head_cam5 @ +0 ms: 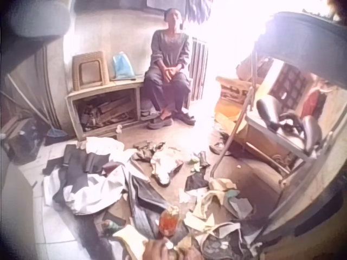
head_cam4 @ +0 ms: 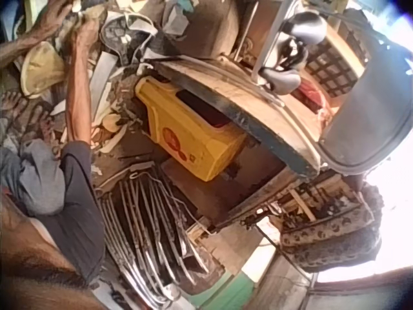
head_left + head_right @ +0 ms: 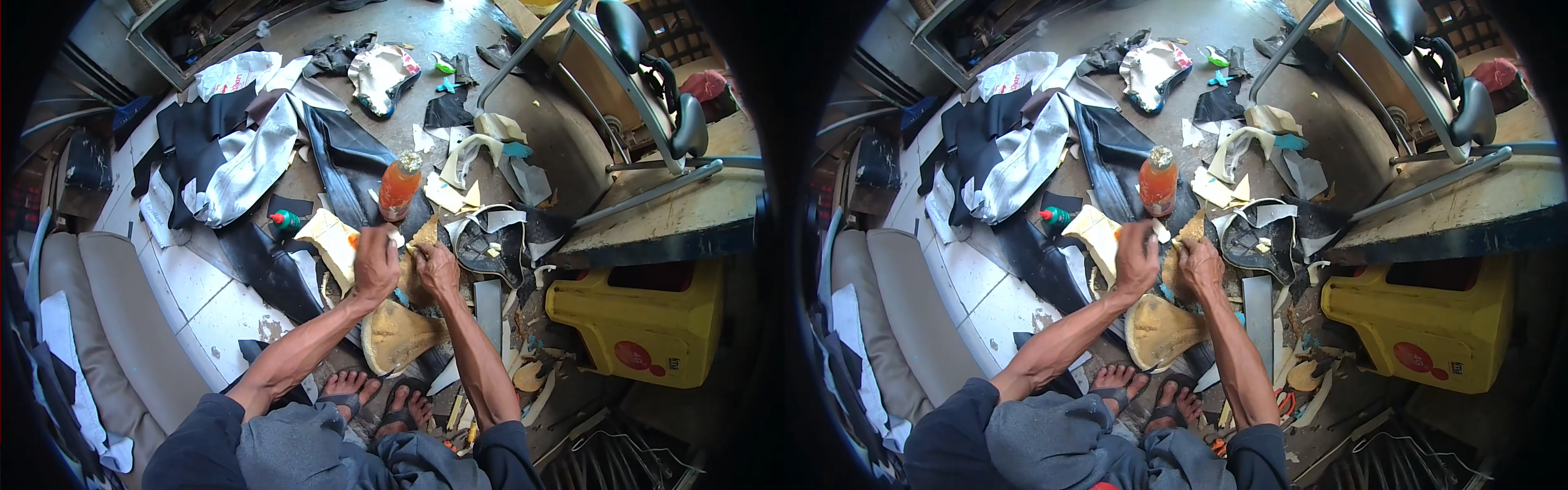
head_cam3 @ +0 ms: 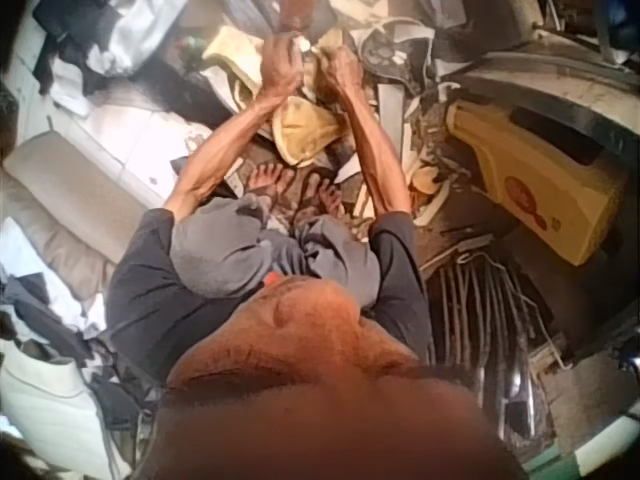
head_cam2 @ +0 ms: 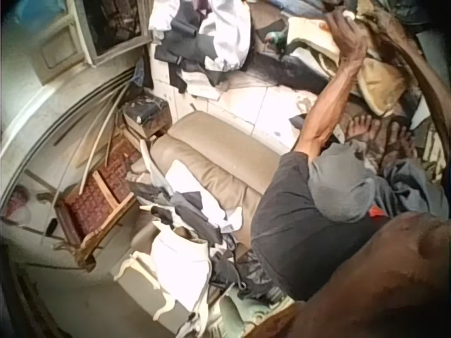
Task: The person reupholsters a bicycle seat by hand, using scissors to trim excess foam and fabric, applying glue from a bottle, and pressing the new covering onto the seat frame.
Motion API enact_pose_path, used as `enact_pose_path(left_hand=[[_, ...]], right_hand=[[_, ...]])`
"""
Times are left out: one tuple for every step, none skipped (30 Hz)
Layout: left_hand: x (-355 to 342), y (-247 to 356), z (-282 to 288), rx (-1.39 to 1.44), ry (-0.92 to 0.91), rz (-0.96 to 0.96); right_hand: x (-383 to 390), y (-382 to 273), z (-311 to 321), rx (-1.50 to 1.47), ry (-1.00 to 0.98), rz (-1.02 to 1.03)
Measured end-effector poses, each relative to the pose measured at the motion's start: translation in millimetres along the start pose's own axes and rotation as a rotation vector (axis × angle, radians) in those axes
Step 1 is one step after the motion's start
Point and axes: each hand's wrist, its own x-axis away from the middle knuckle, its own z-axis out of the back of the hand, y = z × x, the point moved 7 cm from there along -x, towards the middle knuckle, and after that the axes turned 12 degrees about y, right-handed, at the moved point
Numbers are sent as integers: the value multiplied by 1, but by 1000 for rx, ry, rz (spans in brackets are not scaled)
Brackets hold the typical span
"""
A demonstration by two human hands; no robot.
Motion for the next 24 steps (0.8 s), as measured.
enact_pose_path(left_hand=[[7, -1, -13, 97, -189, -17], [16, -1, -25, 195, -377, -32], [18, -7, -26, 190, -376, -27], [20, -9, -40, 55, -548, -18], [24, -13, -52, -83, -720, -9], [22, -11, -56, -135, -753, -61], [19, -16, -60, -133, -751, -61], [17, -24, -64, -121, -744, -47], [18, -31, -66, -108, -736, -34], [17, -25, -63, -153, -723, -139], [17, -23, -63, -151, -729, -140], [18, -22, -63, -166, -751, -117], [15, -25, -61, -188, -762, -94], [15, -26, -60, -192, -759, -90], [16, -26, -58, -199, -756, -99], [16, -22, -58, -199, -755, -111], [15, -18, -58, -197, -754, -110], [15, -16, -58, -200, -773, -113], [15, -13, -57, -202, -794, -120], [16, -14, -57, -203, -795, -123], [16, -15, -57, -215, -802, -123], [17, -15, -58, -222, -812, -126], [18, -15, -59, -218, -816, -132], [18, -15, -60, -215, -819, -126]], right_hand=[[0, -4, 0, -3, -7, 2], [0, -7, 1, -4, -19, -5], [2, -10, 1, -5, -32, -13], [2, -8, 2, 1, -32, -10], [2, -7, 3, 9, -31, -3], [3, -5, 4, 16, -30, 5], [3, -3, 4, 18, -29, 7], [5, -6, 2, 4, -37, 53], [7, -8, 1, -11, -45, 99], [12, -6, 2, -10, -46, 92], [20, -8, -2, 23, -129, 156], [29, -9, -6, 55, -212, 220], [35, -13, -3, 52, -211, 226], [45, -16, 0, 72, -251, 262], [55, -18, 1, 93, -291, 298], [59, -16, 9, 72, -244, 331], [57, -12, 13, 73, -244, 332], [50, -5, 19, 2, -202, 276], [43, -2, 26, -69, -157, 217], [33, -4, 38, -62, -91, 148], [22, -1, 42, -12, -1, 129], [14, 0, 42, 4, 45, 121], [10, 1, 43, 21, 91, 113], [12, 3, 41, 24, 97, 107]])
